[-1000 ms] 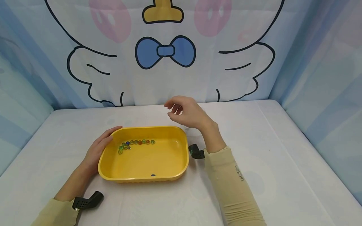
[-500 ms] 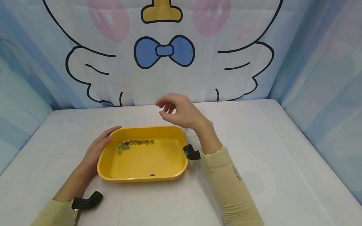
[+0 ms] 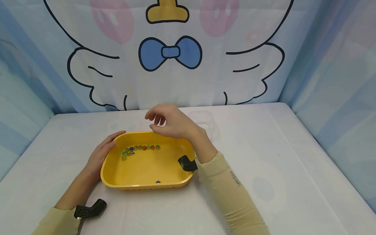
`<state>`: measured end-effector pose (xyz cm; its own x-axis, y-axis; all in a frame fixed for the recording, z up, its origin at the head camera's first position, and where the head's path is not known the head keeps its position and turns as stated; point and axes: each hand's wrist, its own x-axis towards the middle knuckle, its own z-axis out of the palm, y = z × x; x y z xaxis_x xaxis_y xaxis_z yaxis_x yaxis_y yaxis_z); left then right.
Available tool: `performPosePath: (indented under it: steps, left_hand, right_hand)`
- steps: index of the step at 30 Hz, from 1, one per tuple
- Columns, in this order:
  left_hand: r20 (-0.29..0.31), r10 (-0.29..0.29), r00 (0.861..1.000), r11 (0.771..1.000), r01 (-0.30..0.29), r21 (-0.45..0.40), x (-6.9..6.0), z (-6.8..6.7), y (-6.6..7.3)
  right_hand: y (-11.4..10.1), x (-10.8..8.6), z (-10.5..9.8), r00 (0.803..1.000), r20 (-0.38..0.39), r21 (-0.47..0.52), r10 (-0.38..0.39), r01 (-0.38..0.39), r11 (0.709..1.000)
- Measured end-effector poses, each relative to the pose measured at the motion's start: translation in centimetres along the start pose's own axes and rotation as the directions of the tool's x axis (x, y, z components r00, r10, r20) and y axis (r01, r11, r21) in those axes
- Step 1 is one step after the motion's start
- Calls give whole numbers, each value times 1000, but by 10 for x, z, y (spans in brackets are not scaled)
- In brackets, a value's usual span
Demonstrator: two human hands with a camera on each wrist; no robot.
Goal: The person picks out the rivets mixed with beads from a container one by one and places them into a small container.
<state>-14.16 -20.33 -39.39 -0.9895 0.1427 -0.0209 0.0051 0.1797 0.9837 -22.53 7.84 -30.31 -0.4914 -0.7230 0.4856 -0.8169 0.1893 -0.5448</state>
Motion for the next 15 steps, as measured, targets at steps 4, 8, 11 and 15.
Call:
performPosePath:
  steps: [4,8,11,15]
  left_hand:
    - [-7,-3,1000,1000,4,8,-1,-1,0]
    - [-10,-7,1000,1000,7,15,0,-1,-1]
    - [-11,-9,1000,1000,9,22,2,-1,-2]
    - [-10,-7,1000,1000,7,22,3,-2,-4]
  right_hand:
    - [-1,3,7,998,44,-14,35,-35,999]
    - [-2,7,13,995,84,-36,59,-56,998]
    - [-3,9,17,991,112,-33,73,-70,997]
    - [-3,9,20,988,131,-23,78,-76,997]
